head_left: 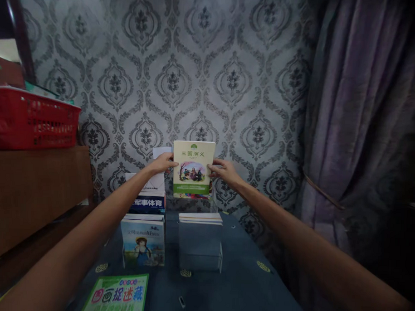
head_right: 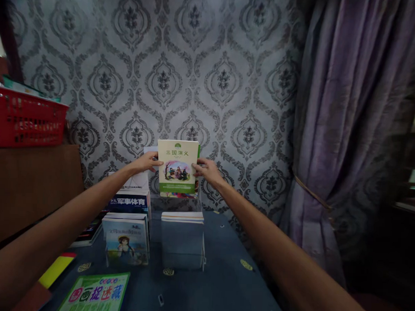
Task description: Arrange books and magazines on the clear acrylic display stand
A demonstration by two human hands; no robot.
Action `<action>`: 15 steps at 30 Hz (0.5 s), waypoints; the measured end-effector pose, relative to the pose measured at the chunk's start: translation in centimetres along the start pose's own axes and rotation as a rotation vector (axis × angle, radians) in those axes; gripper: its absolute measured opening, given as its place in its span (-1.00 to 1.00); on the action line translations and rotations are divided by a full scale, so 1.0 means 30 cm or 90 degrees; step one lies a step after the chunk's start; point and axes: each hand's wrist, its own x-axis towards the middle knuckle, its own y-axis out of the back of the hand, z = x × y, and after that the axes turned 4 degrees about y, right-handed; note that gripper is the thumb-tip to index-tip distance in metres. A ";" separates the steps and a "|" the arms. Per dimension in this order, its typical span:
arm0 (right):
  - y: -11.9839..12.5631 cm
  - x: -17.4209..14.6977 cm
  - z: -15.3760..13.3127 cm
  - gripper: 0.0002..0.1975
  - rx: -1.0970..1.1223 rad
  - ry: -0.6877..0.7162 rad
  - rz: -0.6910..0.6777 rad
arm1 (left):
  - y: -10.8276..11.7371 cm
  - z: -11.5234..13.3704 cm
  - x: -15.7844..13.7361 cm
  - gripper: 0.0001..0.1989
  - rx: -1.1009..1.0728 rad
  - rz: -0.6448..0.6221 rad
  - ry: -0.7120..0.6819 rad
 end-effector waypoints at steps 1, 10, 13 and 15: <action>-0.001 -0.003 0.005 -0.65 0.002 -0.008 -0.001 | -0.003 -0.001 0.000 -0.60 0.009 0.001 0.015; -0.013 -0.010 0.015 -0.71 -0.016 -0.061 -0.030 | -0.010 -0.021 0.019 -0.90 0.061 -0.002 0.101; -0.007 -0.023 0.007 -0.72 -0.030 -0.074 -0.036 | -0.026 -0.013 0.024 -0.89 0.060 -0.006 0.119; -0.002 -0.030 0.005 -0.73 -0.039 -0.084 -0.039 | -0.039 -0.008 0.027 -0.88 0.056 -0.014 0.133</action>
